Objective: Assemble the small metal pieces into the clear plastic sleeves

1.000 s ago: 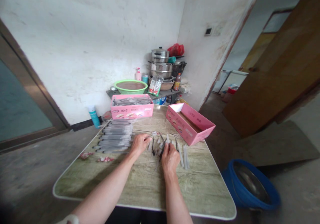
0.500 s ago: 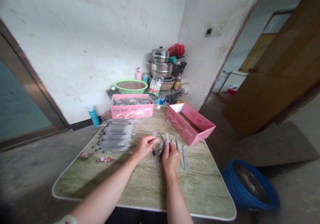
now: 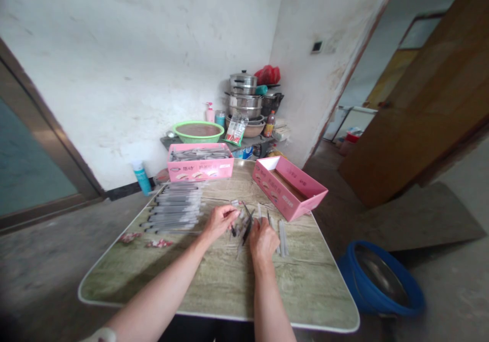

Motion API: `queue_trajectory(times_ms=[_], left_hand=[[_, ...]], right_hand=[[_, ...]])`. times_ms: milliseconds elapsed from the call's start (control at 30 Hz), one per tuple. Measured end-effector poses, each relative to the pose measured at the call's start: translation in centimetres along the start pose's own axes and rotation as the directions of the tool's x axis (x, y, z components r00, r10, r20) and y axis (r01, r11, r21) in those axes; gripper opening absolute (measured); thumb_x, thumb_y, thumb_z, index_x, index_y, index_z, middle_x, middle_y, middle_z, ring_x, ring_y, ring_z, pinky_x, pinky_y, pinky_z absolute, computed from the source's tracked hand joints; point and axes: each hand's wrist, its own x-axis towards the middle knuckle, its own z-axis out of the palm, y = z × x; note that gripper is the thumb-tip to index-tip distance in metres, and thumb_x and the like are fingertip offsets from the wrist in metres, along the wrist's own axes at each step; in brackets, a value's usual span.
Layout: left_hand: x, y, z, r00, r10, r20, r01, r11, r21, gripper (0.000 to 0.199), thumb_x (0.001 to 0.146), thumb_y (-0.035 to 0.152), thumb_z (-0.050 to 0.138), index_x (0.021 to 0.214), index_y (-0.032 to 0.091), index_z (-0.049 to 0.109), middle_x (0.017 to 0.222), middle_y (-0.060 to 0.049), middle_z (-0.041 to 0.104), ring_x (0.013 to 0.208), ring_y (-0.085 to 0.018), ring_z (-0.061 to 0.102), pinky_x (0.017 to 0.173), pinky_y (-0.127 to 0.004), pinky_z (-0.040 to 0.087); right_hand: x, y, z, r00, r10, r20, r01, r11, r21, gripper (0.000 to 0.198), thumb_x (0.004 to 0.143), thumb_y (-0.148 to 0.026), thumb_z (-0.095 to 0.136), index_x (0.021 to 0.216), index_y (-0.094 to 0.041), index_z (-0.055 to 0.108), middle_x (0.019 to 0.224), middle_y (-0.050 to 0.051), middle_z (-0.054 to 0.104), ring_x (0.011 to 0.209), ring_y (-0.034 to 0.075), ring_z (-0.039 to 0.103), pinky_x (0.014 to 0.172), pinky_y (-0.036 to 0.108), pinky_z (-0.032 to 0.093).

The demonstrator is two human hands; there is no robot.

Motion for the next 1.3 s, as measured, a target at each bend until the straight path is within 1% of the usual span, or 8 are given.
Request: queue_trajectory(times_ms=[133, 333, 467, 667, 933, 1067, 1200, 1300], left_hand=[[0.0, 0.1, 0.0, 0.999, -0.005, -0.032, 0.005, 1.0, 0.002, 0.027, 0.08, 0.039, 0.059, 0.08, 0.015, 0.07, 0.053, 0.0, 0.056, 0.043, -0.012, 0.05, 0.042, -0.022, 0.039], [0.2, -0.1, -0.1, 0.998, -0.03, -0.059, 0.027, 0.998, -0.065, 0.027, 0.077, 0.039, 0.063, 0.081, 0.014, 0.071, 0.054, -0.001, 0.057, 0.042, -0.011, 0.05, 0.04, -0.021, 0.038], [0.6, -0.4, -0.2, 0.994, -0.077, -0.08, 0.056, 0.969, -0.239, 0.04, 0.072, 0.048, 0.068, 0.087, 0.011, 0.07, 0.063, -0.003, 0.061, 0.047, -0.011, 0.053, 0.041, -0.021, 0.042], [0.5, 0.7, -0.7, 0.99, -0.131, -0.048, 0.1, 0.906, -0.411, 0.052, 0.068, 0.055, 0.071, 0.092, 0.009, 0.068, 0.076, -0.006, 0.066, 0.057, -0.012, 0.057, 0.048, -0.022, 0.047], [1.0, 0.9, -2.0, 0.965, -0.163, -0.206, 0.013, 0.812, -0.584, 0.049, 0.065, 0.053, 0.075, 0.09, 0.011, 0.068, 0.072, -0.003, 0.064, 0.058, -0.01, 0.057, 0.055, -0.022, 0.048], [1.0, 0.8, -2.4, 0.969, -0.167, -0.181, 0.019, 0.785, -0.62, 0.046, 0.067, 0.049, 0.076, 0.093, 0.011, 0.069, 0.072, -0.002, 0.063, 0.057, -0.009, 0.057, 0.055, -0.021, 0.048], [0.5, 0.9, -2.4, 0.99, -0.139, 0.021, 0.127, 0.819, -0.559, 0.044, 0.072, 0.047, 0.072, 0.097, 0.011, 0.07, 0.07, -0.001, 0.06, 0.052, -0.008, 0.053, 0.049, -0.02, 0.044], [0.2, 1.1, -2.2, 0.976, -0.118, 0.18, 0.193, 0.854, -0.484, 0.044, 0.074, 0.047, 0.071, 0.098, 0.011, 0.07, 0.065, 0.0, 0.057, 0.049, -0.008, 0.051, 0.045, -0.019, 0.041]], right_hand=[[0.4, -0.2, -0.3, 0.989, -0.057, 0.133, 0.072, 0.991, -0.113, 0.027, 0.094, -0.032, 0.046, 0.091, -0.014, 0.066, 0.076, 0.015, 0.071, 0.069, 0.022, 0.07, 0.059, 0.027, 0.042], [0.2, -0.5, 0.2, 0.99, -0.118, 0.078, 0.127, 0.984, -0.126, 0.024, 0.093, -0.025, 0.046, 0.085, -0.015, 0.066, 0.073, 0.013, 0.07, 0.065, 0.022, 0.068, 0.056, 0.025, 0.039], [-0.4, -0.2, 0.8, 0.989, -0.141, -0.05, 0.146, 0.984, 0.106, 0.032, 0.094, -0.037, 0.043, 0.081, -0.018, 0.065, 0.063, 0.006, 0.067, 0.057, 0.017, 0.062, 0.052, 0.023, 0.031], [-1.1, -0.7, 1.6, 0.935, -0.351, -0.059, 0.339, 0.828, 0.447, 0.037, 0.092, -0.043, 0.042, 0.075, -0.018, 0.062, 0.053, -0.001, 0.056, 0.046, 0.012, 0.047, 0.051, 0.023, 0.028], [-1.0, -0.8, 0.1, 0.966, -0.258, -0.032, 0.209, 0.695, 0.688, 0.051, 0.095, -0.052, 0.034, 0.075, -0.016, 0.064, 0.057, 0.0, 0.056, 0.054, 0.014, 0.05, 0.053, 0.024, 0.034], [-0.7, -0.8, 0.0, 0.983, -0.173, 0.067, 0.027, 0.489, 0.872, 0.05, 0.092, -0.054, 0.038, 0.081, -0.016, 0.067, 0.05, -0.003, 0.048, 0.047, 0.012, 0.044, 0.046, 0.023, 0.033], [-0.3, -0.7, 0.4, 0.969, -0.083, 0.234, -0.223, 0.125, 0.967, 0.041, 0.085, -0.052, 0.05, 0.075, -0.014, 0.064, 0.04, -0.008, 0.038, 0.033, 0.008, 0.028, 0.034, 0.021, 0.019], [0.1, -0.5, 0.2, 0.94, -0.126, 0.318, -0.327, -0.063, 0.943, 0.034, 0.08, -0.047, 0.056, 0.084, -0.014, 0.064, 0.045, -0.005, 0.05, 0.032, 0.009, 0.037, 0.032, 0.02, 0.024]])
